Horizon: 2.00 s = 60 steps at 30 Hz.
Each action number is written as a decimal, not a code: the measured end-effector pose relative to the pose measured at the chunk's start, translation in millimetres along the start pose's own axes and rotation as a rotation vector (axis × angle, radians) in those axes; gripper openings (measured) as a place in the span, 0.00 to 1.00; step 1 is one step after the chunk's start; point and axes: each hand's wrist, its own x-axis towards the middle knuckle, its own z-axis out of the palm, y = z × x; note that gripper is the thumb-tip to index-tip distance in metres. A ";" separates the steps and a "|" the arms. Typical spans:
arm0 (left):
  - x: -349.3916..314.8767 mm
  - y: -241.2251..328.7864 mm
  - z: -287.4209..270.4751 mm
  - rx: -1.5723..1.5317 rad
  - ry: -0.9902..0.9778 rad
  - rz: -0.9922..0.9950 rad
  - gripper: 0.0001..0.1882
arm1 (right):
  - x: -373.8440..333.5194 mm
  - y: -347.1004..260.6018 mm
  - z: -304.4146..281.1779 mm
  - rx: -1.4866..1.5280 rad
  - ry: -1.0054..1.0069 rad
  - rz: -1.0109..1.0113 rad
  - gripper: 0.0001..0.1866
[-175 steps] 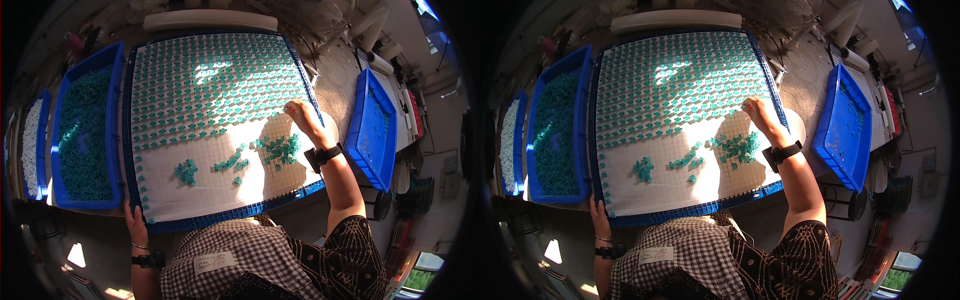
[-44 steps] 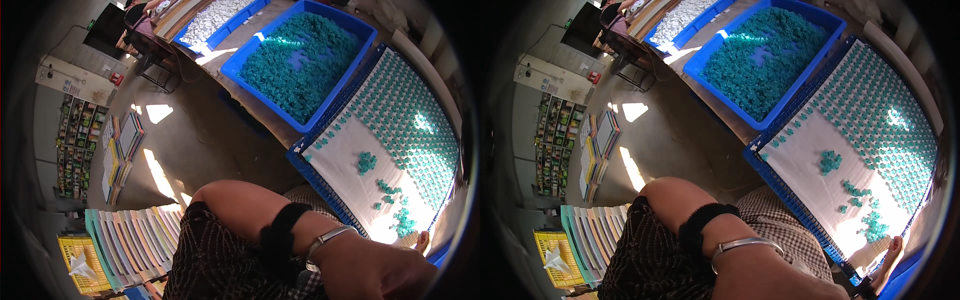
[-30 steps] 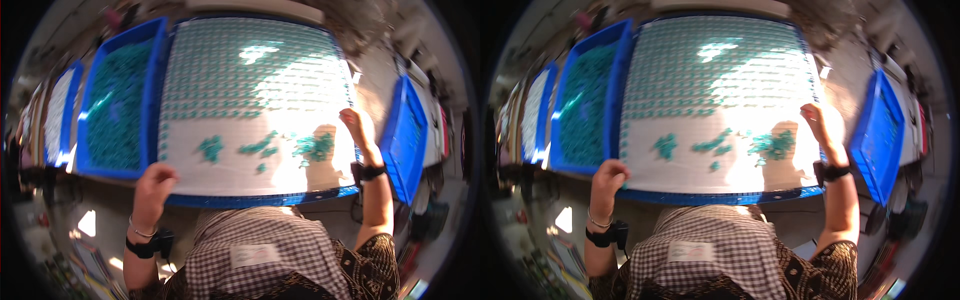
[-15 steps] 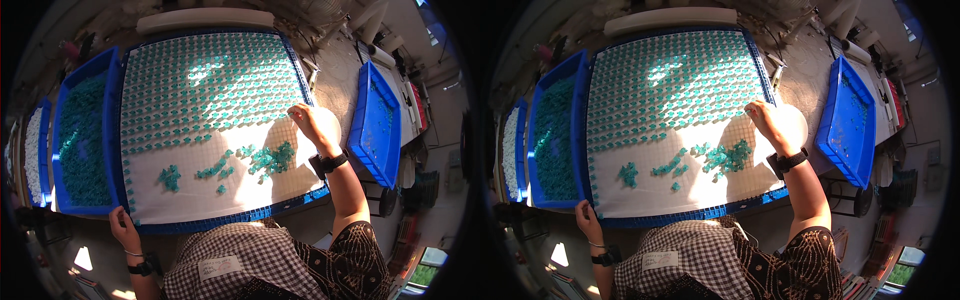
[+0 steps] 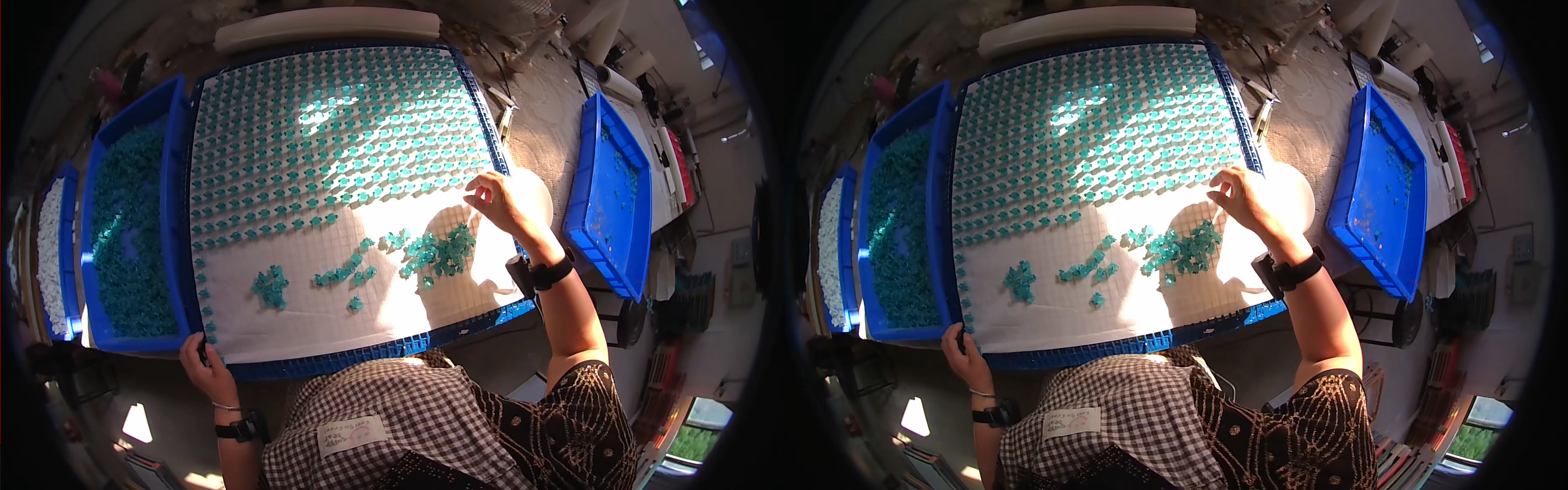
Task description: Sorting small blue plastic components and arranging them into a grid tray.
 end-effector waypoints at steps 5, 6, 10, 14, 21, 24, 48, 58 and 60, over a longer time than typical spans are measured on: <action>2.5 2.6 7.3 -0.017 0.031 0.044 0.09 | -23.8 4.7 27.7 0.230 -0.253 -0.041 0.10; 2.2 2.8 5.6 -0.002 0.021 0.048 0.10 | -24.5 3.3 24.9 0.228 -0.278 -0.023 0.09; 1.2 5.3 5.1 0.027 0.015 0.055 0.10 | -17.2 10.2 9.9 0.107 -0.005 -0.040 0.07; -0.1 2.7 7.9 0.024 0.022 0.079 0.10 | -14.8 35.1 16.2 0.005 0.078 -0.177 0.05; 0.7 1.9 5.5 0.046 0.007 0.087 0.10 | -6.9 53.3 10.9 -0.010 0.131 -0.020 0.07; 2.2 3.8 9.2 0.031 0.017 0.091 0.10 | -6.5 67.1 11.2 0.008 0.086 -0.044 0.08; 3.0 7.8 7.3 0.035 0.015 0.092 0.11 | 9.1 57.7 9.9 -0.009 0.227 -0.008 0.10; 3.2 6.8 6.7 0.049 0.027 0.099 0.10 | -21.0 56.1 7.8 0.127 -0.079 0.032 0.05; 2.9 5.8 6.8 0.049 0.029 0.105 0.10 | -20.9 62.7 12.1 0.048 0.019 -0.020 0.05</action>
